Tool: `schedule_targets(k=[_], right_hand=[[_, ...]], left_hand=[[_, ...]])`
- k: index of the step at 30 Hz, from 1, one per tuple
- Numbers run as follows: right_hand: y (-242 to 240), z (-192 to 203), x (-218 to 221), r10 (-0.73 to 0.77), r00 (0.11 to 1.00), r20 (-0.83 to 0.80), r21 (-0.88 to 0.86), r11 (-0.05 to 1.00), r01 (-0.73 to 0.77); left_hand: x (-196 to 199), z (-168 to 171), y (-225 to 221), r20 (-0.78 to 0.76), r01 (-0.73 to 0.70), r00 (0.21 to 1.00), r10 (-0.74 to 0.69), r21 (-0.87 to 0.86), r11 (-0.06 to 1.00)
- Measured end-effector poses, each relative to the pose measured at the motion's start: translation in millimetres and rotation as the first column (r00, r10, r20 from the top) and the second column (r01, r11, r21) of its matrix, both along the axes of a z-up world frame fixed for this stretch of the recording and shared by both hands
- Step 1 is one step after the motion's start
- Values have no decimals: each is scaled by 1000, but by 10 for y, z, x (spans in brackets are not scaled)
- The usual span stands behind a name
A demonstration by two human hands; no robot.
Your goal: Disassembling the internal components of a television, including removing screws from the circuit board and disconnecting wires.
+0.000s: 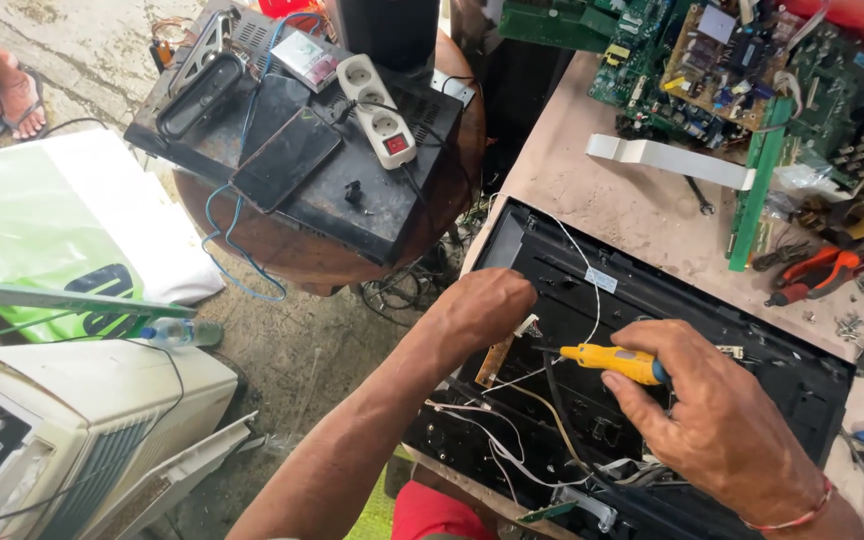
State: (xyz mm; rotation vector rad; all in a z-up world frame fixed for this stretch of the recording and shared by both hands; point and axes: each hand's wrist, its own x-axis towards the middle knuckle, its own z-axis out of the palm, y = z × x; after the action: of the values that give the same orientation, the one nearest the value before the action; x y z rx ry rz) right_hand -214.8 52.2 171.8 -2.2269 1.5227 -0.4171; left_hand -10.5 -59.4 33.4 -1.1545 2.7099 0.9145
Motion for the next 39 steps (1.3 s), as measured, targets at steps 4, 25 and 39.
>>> schedule_targets(k=[4,25,39], right_hand=[[179,-178,21,-76,997,14,98,992,75],[1205,-923,-292,-317,941,116,382,889,252],[381,-400,375,30,991,133,96,994,-43]], left_hand=[[127,230,77,-239,-138,955,176,166,976],[-248,-142,362,-286,-460,847,448,25,887],[698,-72,1269,-295,-508,686,665,460,728]])
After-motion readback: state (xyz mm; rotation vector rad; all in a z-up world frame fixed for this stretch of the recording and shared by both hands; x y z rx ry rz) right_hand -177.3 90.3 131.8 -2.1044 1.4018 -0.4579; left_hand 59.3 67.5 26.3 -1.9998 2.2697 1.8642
